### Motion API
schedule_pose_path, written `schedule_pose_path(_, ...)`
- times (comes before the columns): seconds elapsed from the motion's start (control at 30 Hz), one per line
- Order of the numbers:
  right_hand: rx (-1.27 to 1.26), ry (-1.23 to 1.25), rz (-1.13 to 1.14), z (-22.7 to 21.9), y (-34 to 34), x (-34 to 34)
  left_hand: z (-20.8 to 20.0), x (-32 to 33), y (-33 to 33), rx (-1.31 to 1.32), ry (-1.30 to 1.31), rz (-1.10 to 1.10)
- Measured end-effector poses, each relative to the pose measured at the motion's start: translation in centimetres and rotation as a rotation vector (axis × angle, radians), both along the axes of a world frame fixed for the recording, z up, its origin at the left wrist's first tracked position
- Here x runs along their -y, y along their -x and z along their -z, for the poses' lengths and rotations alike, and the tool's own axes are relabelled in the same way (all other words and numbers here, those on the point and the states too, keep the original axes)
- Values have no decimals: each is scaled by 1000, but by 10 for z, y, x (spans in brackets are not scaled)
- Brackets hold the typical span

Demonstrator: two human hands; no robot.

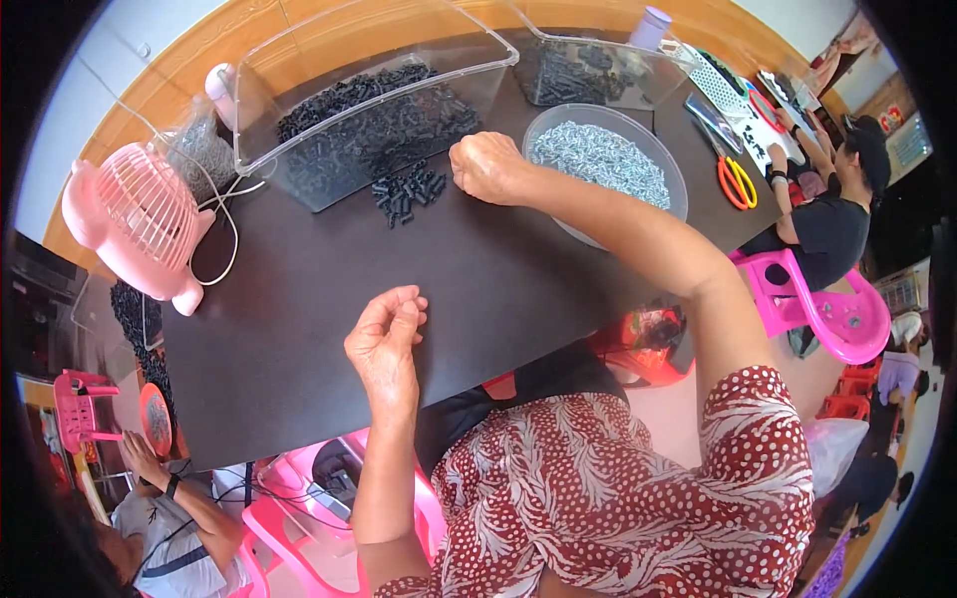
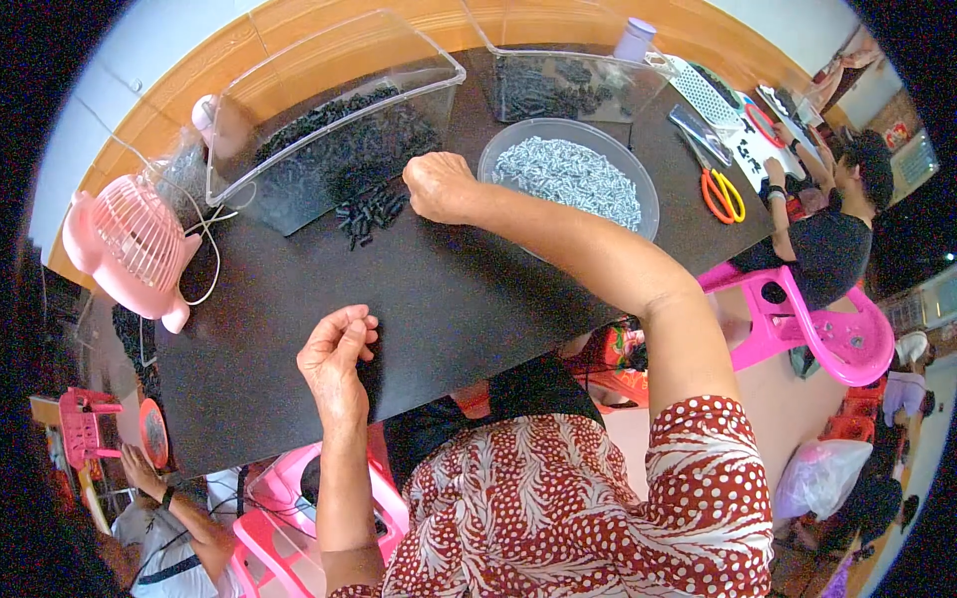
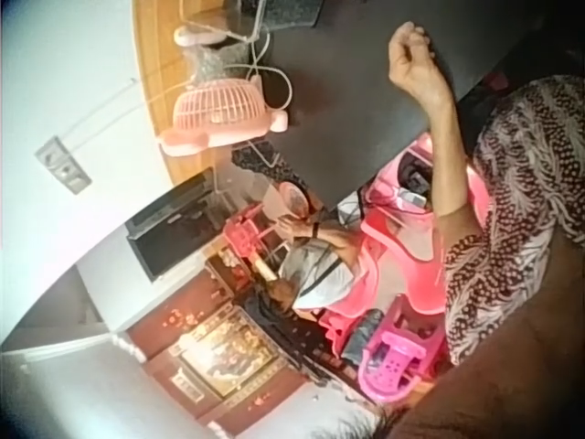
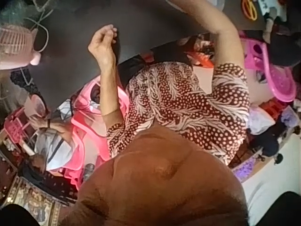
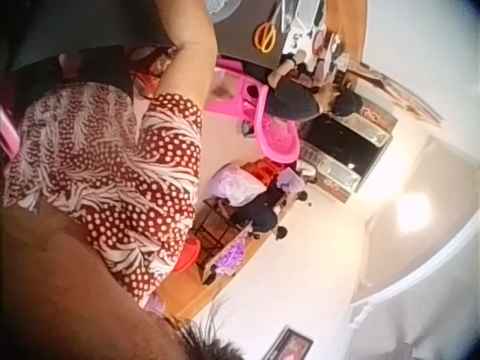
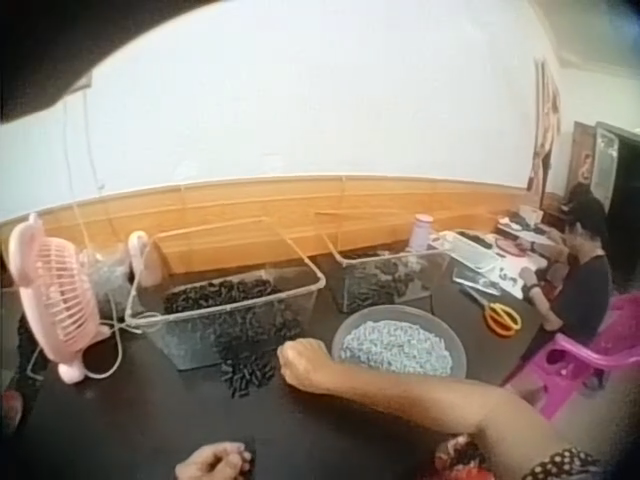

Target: The person assembles small black plastic components with silver washers by hand.

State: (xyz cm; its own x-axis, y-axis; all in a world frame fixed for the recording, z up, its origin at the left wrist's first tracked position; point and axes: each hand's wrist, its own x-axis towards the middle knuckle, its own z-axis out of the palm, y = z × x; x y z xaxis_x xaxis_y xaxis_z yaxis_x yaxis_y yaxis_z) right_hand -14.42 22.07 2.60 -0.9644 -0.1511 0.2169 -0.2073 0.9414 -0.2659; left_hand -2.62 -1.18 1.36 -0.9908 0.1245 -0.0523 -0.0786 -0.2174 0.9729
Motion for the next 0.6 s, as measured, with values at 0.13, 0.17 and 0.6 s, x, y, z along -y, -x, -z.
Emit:
schedule_pose_path(0.13,33,16,67,0,-6,-1,1,0,0,0,-15,-4)
schedule_pose_path(0.17,26,63,94,-2,-10,-4,1,0,0,1,-17,-4)
schedule_pose_path(0.6,304,541,-48,-31,-46,9,-2,0,1,9,-7,-13)
